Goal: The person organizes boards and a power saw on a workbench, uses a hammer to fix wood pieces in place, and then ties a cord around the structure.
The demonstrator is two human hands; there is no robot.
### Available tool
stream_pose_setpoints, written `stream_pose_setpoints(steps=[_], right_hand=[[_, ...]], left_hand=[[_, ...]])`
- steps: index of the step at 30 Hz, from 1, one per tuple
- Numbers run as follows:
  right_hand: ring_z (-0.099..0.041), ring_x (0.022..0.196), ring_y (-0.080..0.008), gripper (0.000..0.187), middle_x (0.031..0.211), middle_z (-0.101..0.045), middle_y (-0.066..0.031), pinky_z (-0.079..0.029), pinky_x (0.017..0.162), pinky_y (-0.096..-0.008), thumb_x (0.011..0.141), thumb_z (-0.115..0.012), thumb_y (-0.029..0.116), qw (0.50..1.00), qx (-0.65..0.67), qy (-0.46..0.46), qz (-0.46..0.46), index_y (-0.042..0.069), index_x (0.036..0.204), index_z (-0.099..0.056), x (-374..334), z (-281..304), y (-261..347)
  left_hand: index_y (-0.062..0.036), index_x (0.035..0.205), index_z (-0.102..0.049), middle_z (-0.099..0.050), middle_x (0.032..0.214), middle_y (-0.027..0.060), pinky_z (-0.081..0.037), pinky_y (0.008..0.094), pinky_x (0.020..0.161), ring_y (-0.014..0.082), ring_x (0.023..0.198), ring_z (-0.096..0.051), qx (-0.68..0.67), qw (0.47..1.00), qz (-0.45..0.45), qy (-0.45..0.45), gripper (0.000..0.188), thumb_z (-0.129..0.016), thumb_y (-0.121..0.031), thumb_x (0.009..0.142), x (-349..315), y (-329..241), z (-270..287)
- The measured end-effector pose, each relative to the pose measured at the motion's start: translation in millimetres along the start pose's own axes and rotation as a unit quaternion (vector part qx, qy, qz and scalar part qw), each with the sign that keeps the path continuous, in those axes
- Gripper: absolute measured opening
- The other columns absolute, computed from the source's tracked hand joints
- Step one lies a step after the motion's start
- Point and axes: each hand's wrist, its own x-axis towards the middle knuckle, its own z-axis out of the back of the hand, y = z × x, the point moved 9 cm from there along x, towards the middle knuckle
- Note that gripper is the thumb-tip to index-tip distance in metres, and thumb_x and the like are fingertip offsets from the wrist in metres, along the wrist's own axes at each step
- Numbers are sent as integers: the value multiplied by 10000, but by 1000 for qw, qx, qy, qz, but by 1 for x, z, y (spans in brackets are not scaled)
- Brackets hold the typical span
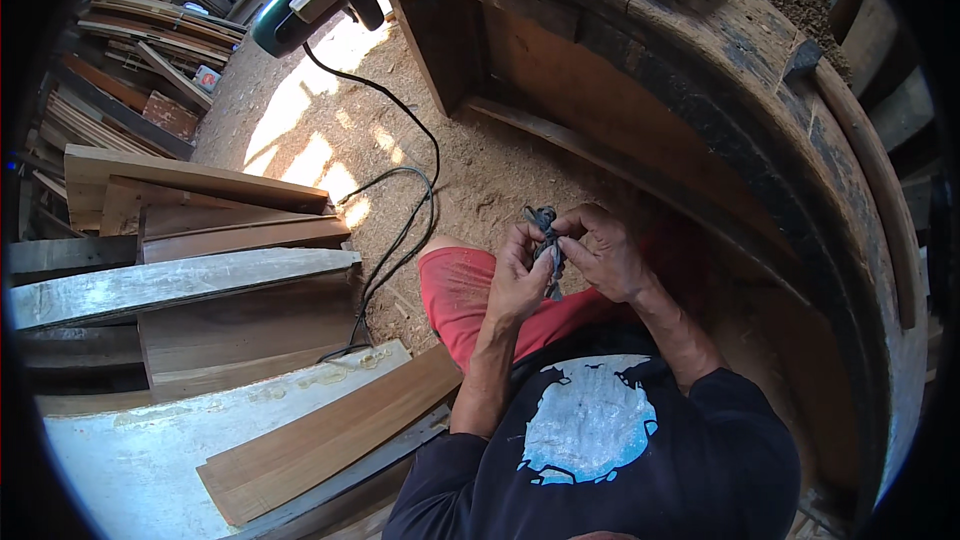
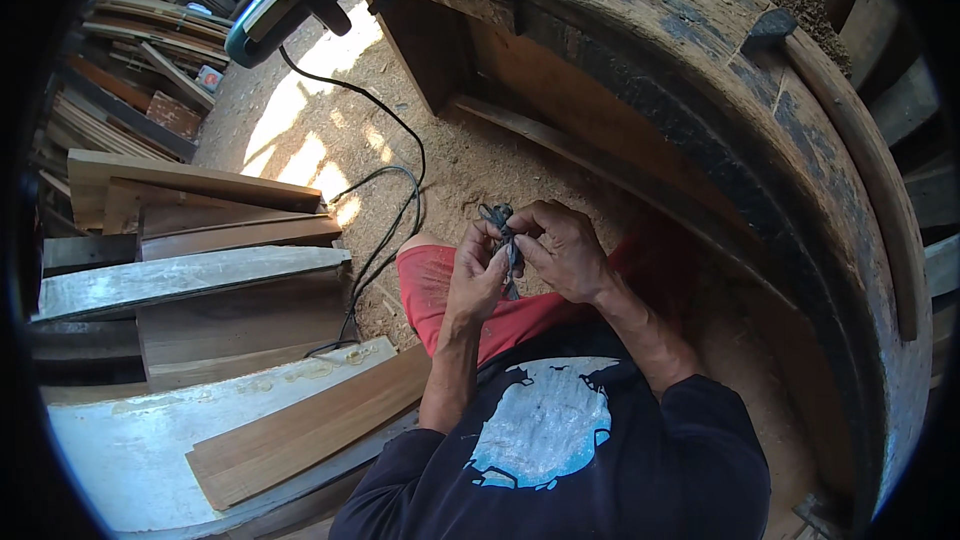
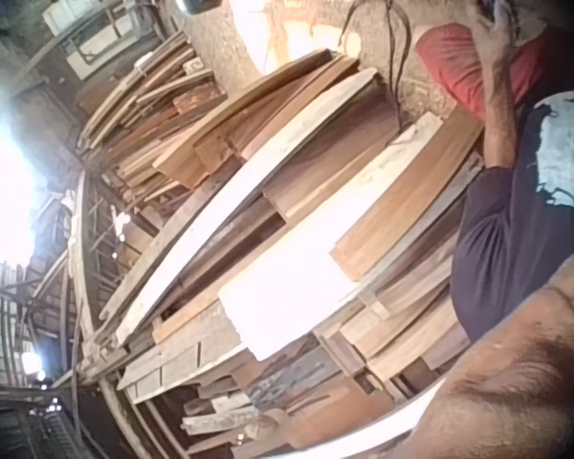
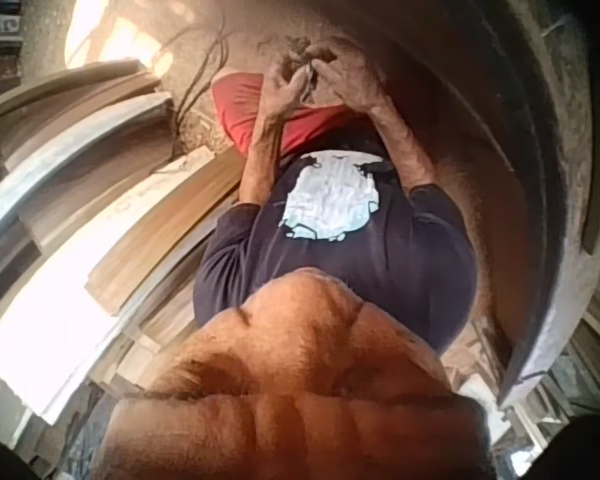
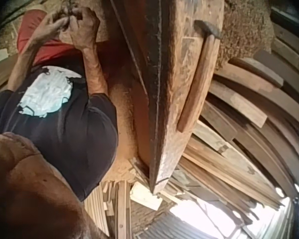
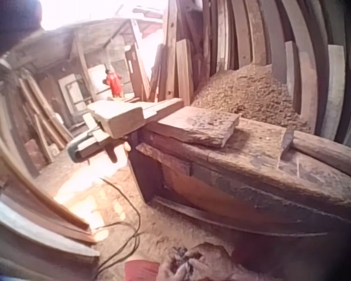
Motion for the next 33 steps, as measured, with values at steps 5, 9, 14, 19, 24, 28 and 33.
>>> stream_pose_setpoints(steps=[5,9,14,19,24,28,33], right_hand=[[-568,652,-162,129,764,-579,-71,-476,613,-307,791,-642,10,999,-15,-22,36,21,894,-566,3,2,5],[-475,615,-87,136,719,-507,-37,-413,549,-270,787,-633,21,992,9,50,-117,35,868,-524,-5,-11,-17],[-420,634,-42,131,720,-460,19,-371,520,-254,784,-585,6,983,142,48,-108,43,855,-482,-7,-23,-42],[-422,651,-37,109,747,-466,33,-377,542,-249,786,-535,-15,986,93,65,-119,45,863,-484,-6,-21,-33],[-436,718,-31,101,806,-499,22,-391,615,-231,797,-504,-7,913,352,66,-193,49,880,-495,-9,-34,-43],[-455,758,-31,91,838,-511,18,-402,655,-224,817,-486,19,941,284,70,-172,50,901,-501,-9,-29,-60],[-484,760,-40,99,834,-520,12,-422,667,-225,833,-465,-2,918,356,33,-173,48,913,-495,-3,-22,-44]], left_hand=[[-55,1090,-481,-566,853,1,-439,215,563,57,637,-508,6,999,27,-29,173,-557,12,950,-2,1,-1],[-41,1052,-516,-569,858,1,-461,229,585,86,646,-538,332,928,-156,-71,148,-572,19,929,-7,-35,-5],[-23,1039,-529,-598,901,18,-462,225,788,79,860,-578,197,978,-12,-62,170,-593,47,898,-1,-13,3],[-22,1016,-530,-612,934,43,-488,247,713,92,820,-591,160,981,-65,-92,184,-612,56,871,-3,-13,10],[-17,1028,-519,-618,957,56,-508,255,756,125,813,-620,271,944,-140,-125,192,-598,49,866,0,-29,10],[-33,1035,-517,-612,939,50,-518,256,748,120,771,-615,-16,998,-8,-68,218,-602,52,853,9,-6,21],[-37,1041,-518,-609,925,49,-515,238,739,116,745,-614,-97,994,22,-33,210,-582,38,856,1,2,13]])
